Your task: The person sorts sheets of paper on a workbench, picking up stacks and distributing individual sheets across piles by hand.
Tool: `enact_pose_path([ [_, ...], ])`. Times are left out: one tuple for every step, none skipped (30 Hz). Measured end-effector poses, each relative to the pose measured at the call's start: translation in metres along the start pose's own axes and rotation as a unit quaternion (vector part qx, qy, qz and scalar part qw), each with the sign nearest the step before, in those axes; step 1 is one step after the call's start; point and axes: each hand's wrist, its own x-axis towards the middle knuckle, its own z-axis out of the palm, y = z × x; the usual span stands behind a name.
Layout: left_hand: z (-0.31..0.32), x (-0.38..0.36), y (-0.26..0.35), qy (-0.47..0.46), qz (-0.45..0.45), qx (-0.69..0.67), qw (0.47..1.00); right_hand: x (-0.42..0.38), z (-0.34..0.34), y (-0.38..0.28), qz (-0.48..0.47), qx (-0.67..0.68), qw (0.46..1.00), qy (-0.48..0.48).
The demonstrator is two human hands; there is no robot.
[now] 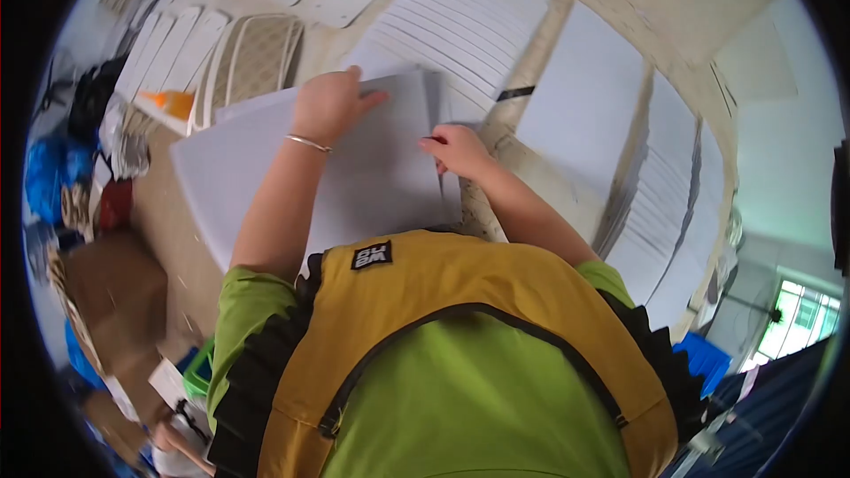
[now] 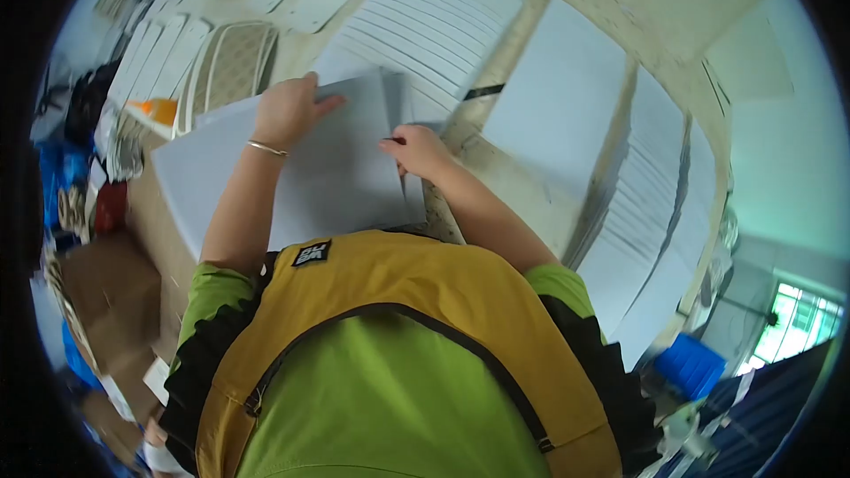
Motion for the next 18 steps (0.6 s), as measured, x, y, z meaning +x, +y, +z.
enact_pose_path([
  [-0.002,0.003,-0.002,-0.023,-0.017,0.024,0.999,0.000,-0.001,0.000,0.006,-0.005,1.000,-0.014],
  [0.003,0.007,-0.006,-0.027,-0.007,0.026,0.999,0.001,-0.001,-0.001,0.009,-0.011,0.999,-0.032],
  [0.013,0.012,-0.011,-0.037,-0.002,0.024,0.999,0.002,0.000,-0.001,0.009,-0.017,0.998,-0.052],
  [0.024,0.016,-0.016,-0.047,0.000,0.024,0.999,0.001,0.001,0.000,0.010,-0.011,0.999,-0.047],
  [0.034,0.019,-0.020,-0.056,0.002,0.023,0.998,0.000,0.002,0.001,0.003,-0.006,0.999,-0.042],
  [0.042,0.020,-0.023,-0.058,0.009,0.026,0.998,-0.002,0.002,0.002,-0.003,-0.001,0.999,-0.037],
  [0.049,0.021,-0.025,-0.054,-0.001,0.015,0.998,-0.002,0.002,0.003,-0.009,0.004,0.999,-0.031],
  [0.057,0.021,-0.026,-0.050,-0.011,0.002,0.999,-0.003,0.001,0.004,-0.007,0.008,1.000,-0.025],
  [0.059,0.022,-0.023,-0.047,-0.022,-0.012,0.999,-0.003,0.001,0.006,-0.007,0.018,1.000,-0.021],
  [0.061,0.025,-0.022,-0.051,-0.017,-0.011,0.998,-0.004,0.001,0.007,-0.008,0.027,0.999,-0.016],
  [0.063,0.026,-0.021,-0.047,-0.020,-0.011,0.999,-0.005,0.001,0.008,-0.009,0.036,0.999,-0.013],
  [0.064,0.027,-0.020,-0.043,-0.023,-0.011,0.999,-0.005,0.000,0.008,-0.005,0.039,0.999,-0.012],
  [0.064,0.026,-0.019,-0.039,-0.029,-0.011,0.999,-0.004,-0.002,0.008,-0.003,0.040,0.999,-0.013],
  [0.065,0.026,-0.018,-0.043,-0.029,-0.011,0.999,-0.004,-0.004,0.006,-0.002,0.041,0.999,-0.016],
  [0.066,0.027,-0.018,-0.040,-0.038,-0.009,0.998,-0.004,-0.004,0.006,-0.002,0.040,0.999,-0.019],
  [0.066,0.029,-0.018,-0.036,-0.047,-0.006,0.998,-0.005,-0.003,0.006,0.001,0.041,0.999,-0.021],
  [0.067,0.029,-0.018,-0.032,-0.056,-0.003,0.998,-0.005,-0.001,0.006,-0.003,0.034,0.999,-0.006],
  [0.068,0.029,-0.018,-0.033,-0.057,-0.004,0.998,-0.005,0.001,0.005,-0.007,0.026,1.000,0.009],
])
